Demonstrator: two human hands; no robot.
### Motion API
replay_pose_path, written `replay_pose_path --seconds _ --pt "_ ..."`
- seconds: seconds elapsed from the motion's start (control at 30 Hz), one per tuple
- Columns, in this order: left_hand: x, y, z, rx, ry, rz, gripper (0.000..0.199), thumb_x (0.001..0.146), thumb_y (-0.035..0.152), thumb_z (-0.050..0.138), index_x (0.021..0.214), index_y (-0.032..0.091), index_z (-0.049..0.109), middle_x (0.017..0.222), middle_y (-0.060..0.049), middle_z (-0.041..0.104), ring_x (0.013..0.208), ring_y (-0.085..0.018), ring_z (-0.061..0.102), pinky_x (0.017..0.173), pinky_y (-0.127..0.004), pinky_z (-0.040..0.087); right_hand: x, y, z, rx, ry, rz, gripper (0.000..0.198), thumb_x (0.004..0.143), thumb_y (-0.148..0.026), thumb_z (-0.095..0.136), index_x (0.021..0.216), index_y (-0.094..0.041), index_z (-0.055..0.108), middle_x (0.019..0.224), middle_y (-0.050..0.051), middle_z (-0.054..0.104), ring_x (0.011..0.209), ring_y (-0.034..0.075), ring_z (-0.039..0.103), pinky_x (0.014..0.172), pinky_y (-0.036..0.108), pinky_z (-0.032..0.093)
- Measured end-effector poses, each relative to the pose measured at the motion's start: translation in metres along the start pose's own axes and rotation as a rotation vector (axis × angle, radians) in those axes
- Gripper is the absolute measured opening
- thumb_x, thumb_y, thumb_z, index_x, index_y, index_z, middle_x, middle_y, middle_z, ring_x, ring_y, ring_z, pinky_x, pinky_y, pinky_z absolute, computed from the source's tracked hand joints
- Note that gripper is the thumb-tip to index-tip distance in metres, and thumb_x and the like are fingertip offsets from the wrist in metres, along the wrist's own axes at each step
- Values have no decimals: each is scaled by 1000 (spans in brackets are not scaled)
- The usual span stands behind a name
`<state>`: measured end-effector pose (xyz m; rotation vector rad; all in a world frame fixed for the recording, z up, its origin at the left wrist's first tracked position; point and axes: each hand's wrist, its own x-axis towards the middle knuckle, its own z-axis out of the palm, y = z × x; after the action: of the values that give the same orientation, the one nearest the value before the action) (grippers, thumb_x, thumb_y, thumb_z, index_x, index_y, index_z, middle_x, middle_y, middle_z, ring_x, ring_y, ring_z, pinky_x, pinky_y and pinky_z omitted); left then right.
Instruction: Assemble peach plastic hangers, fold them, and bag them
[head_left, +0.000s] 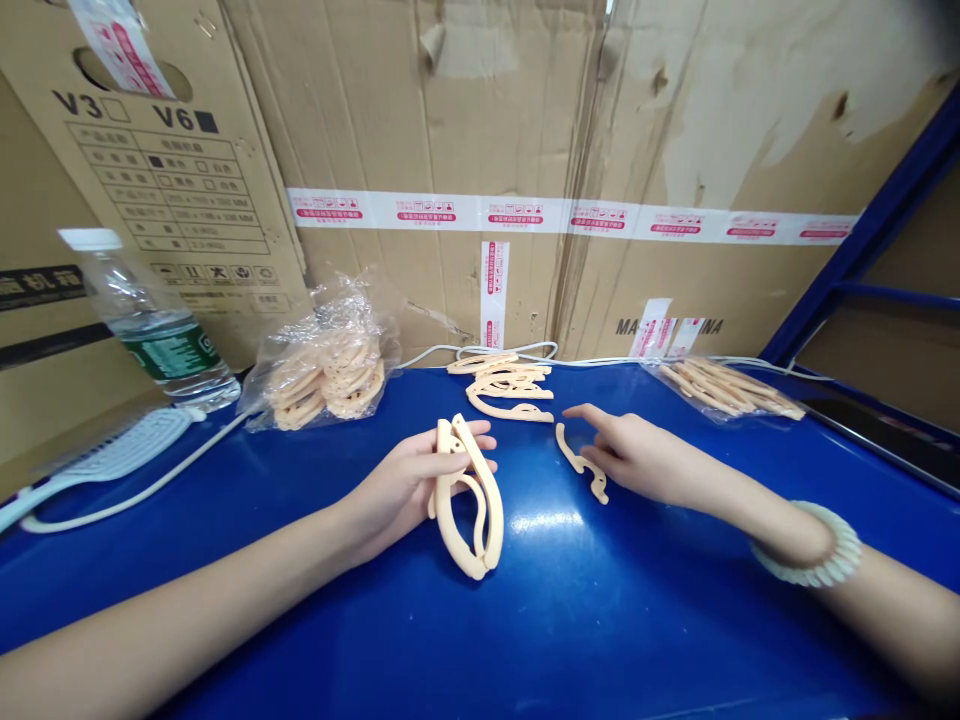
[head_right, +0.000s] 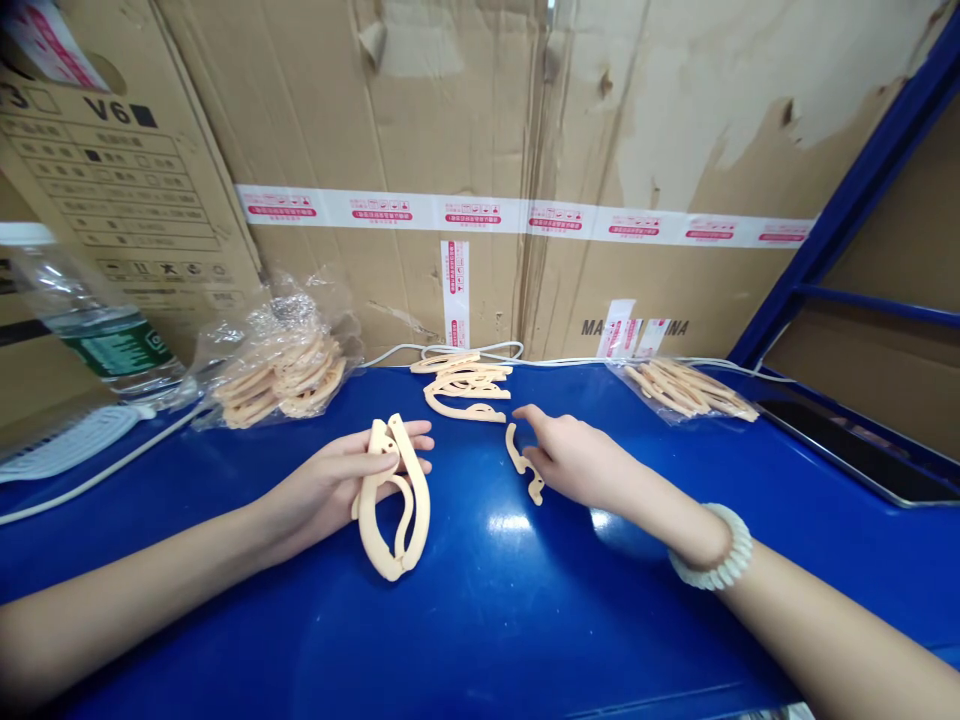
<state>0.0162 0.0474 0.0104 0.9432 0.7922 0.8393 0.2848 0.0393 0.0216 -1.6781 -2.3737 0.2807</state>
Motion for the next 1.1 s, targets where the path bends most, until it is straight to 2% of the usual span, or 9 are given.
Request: replay_pose_path --seconds 0.1,0.2,0.3,0.43,0.57,0.8,0.87,0.97,1.1 --pt "1 -4 -2 87 -55 0 36 83 16 68 119 15 64 96 -6 68 86 -19 66 81 -30 50 -3 -10 0 43 158 -89 38 93 -17 43 131 -13 47 60 -2 61 51 15 55 52 24 39" --pt "4 -9 -5 142 -106 50 43 84 30 71 123 14 60 84 -4 67 78 -17 64 79 -31 49 -14 -32 4 91 302 -398 33 96 -17 42 128 -16 50 83 5 67 69 15 61 61 26 45" --pt "6 -14 -7 186 -88 119 48 84 39 70 123 14 59 88 -5 67 80 -17 61 80 -31 48 -26 -57 13 -48 265 -718 31 97 -14 41 126 -15 54 108 11 67 89 18 60 71 28 48" --pt "4 -18 -9 370 -60 192 39 89 44 62 114 14 62 86 -3 65 78 -16 58 72 -28 47 -31 -72 28 -225 276 -907 32 101 -13 35 118 -12 62 111 9 69 87 17 61 76 30 48" --pt "1 -15 -6 469 -135 231 28 91 41 57 97 14 62 86 -3 64 78 -17 58 72 -27 48 -28 -69 37 -239 349 -905 30 100 -13 38 104 -11 67 102 10 70 87 19 62 71 32 48" --pt "-2 -13 -6 479 -224 249 20 90 34 59 99 16 60 84 -2 65 79 -16 61 75 -28 50 -24 -60 33 -291 407 -823 29 100 -12 38 99 -12 67 99 11 69 85 20 61 69 32 47" --pt "-1 -13 -6 480 -203 246 22 90 36 59 96 15 60 78 -2 65 75 -17 62 72 -29 51 -23 -58 33 -332 437 -810 28 100 -12 38 100 -13 66 101 11 69 87 21 61 72 33 46" --pt "0 -13 -6 454 -174 234 29 90 36 60 109 15 61 76 -2 67 74 -18 65 73 -30 53 -22 -55 35 -386 457 -772 28 100 -13 38 95 -15 65 102 10 68 94 23 59 77 35 44" --pt "-1 -13 -4 468 -141 232 32 89 34 61 115 15 65 82 -4 72 81 -20 68 78 -31 54 -21 -54 39 -425 447 -671 29 100 -13 35 89 -15 62 99 10 67 106 26 55 96 44 35"
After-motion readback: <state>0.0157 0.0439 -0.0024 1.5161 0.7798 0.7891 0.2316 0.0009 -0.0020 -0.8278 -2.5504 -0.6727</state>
